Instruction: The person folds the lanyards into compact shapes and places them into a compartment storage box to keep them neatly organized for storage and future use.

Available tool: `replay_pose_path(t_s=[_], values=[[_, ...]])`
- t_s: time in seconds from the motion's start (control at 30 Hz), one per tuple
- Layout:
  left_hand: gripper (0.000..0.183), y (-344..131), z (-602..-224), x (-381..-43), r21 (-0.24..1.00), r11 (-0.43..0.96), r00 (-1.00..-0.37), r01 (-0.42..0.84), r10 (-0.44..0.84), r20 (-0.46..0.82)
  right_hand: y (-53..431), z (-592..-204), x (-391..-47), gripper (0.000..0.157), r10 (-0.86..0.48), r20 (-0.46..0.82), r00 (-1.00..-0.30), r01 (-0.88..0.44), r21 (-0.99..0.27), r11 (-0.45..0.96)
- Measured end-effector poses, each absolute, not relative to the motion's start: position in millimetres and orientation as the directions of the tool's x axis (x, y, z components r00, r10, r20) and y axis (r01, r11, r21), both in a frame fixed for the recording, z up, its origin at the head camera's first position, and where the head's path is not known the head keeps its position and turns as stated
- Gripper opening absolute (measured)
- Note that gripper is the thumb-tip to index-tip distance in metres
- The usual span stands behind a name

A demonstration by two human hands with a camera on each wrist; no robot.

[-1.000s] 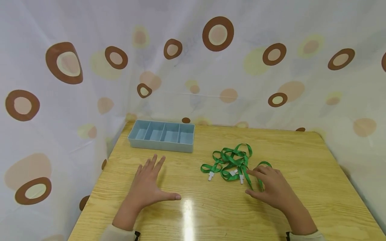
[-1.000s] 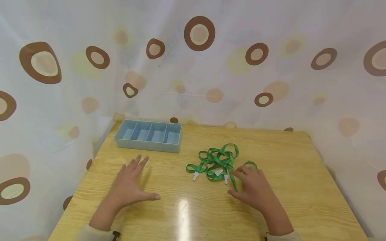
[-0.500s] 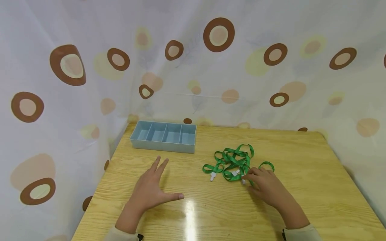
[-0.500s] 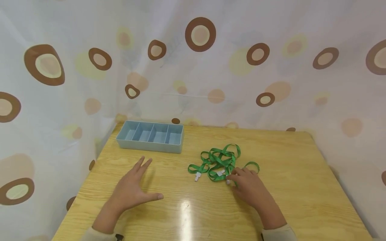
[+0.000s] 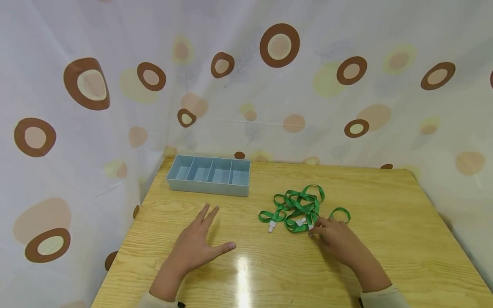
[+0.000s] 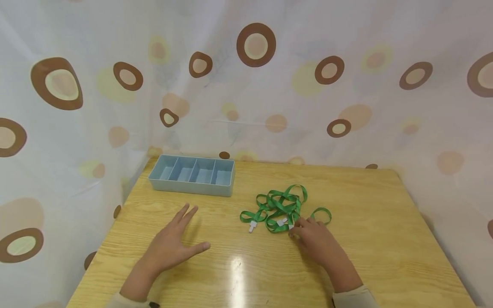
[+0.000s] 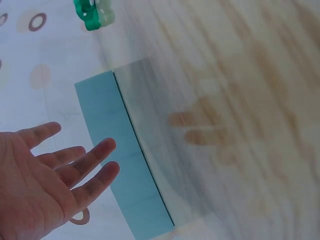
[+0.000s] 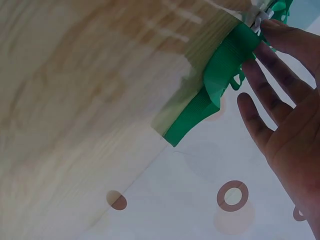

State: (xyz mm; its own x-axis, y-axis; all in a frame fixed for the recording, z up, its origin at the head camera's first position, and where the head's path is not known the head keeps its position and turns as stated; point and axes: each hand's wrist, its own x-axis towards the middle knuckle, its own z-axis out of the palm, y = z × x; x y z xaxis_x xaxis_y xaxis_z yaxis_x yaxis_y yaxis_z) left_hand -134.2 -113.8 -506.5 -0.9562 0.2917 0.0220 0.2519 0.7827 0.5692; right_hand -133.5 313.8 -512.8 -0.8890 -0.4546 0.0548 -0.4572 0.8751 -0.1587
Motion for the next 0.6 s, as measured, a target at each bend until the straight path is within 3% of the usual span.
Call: replay_pose_path(t_s=[0.6], values=[[0.103, -101.6, -507.1, -133.6, 0.596, 0.758, -0.947, 0.266, 0.322, 0.013, 307.9, -514.0, -133.9, 0.027, -0.474, 0.128, -0.871, -0.486, -0.097, 0.868]])
